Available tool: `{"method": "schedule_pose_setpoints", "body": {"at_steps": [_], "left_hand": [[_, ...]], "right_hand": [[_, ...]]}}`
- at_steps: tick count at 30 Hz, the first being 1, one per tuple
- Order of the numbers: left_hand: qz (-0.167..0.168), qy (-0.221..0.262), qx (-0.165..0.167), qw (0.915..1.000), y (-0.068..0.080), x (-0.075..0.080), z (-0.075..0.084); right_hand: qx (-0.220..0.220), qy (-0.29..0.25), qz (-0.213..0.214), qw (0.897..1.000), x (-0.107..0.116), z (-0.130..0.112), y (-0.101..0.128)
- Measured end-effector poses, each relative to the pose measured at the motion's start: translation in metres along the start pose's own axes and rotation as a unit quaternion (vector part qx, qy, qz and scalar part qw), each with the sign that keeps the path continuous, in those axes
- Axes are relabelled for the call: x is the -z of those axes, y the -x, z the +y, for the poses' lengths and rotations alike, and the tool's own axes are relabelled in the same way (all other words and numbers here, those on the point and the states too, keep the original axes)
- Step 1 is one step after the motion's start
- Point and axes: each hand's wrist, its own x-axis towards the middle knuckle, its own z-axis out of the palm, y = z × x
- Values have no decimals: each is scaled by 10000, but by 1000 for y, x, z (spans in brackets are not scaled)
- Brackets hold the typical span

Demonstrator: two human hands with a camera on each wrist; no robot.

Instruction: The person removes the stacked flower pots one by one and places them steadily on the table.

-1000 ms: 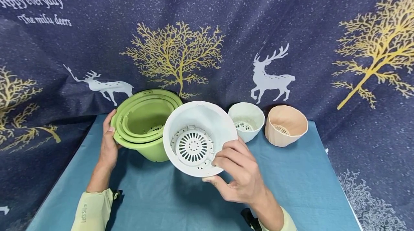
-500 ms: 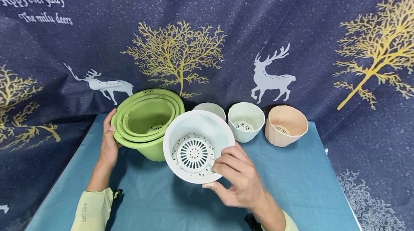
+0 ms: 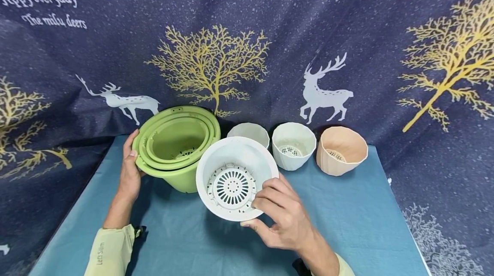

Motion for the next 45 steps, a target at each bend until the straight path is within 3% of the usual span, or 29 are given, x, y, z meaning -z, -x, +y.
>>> {"method": "schedule_pose_setpoints", "body": {"at_steps": [15, 45], "left_hand": [[-9, -90, -42, 10000, 1, 0, 3], [-66, -63, 20, 10000, 0, 1, 1]], "right_hand": [[-324, 101, -320, 9989, -5, -2, 12], [-319, 26, -729, 9968, -18, 3, 38]]}}
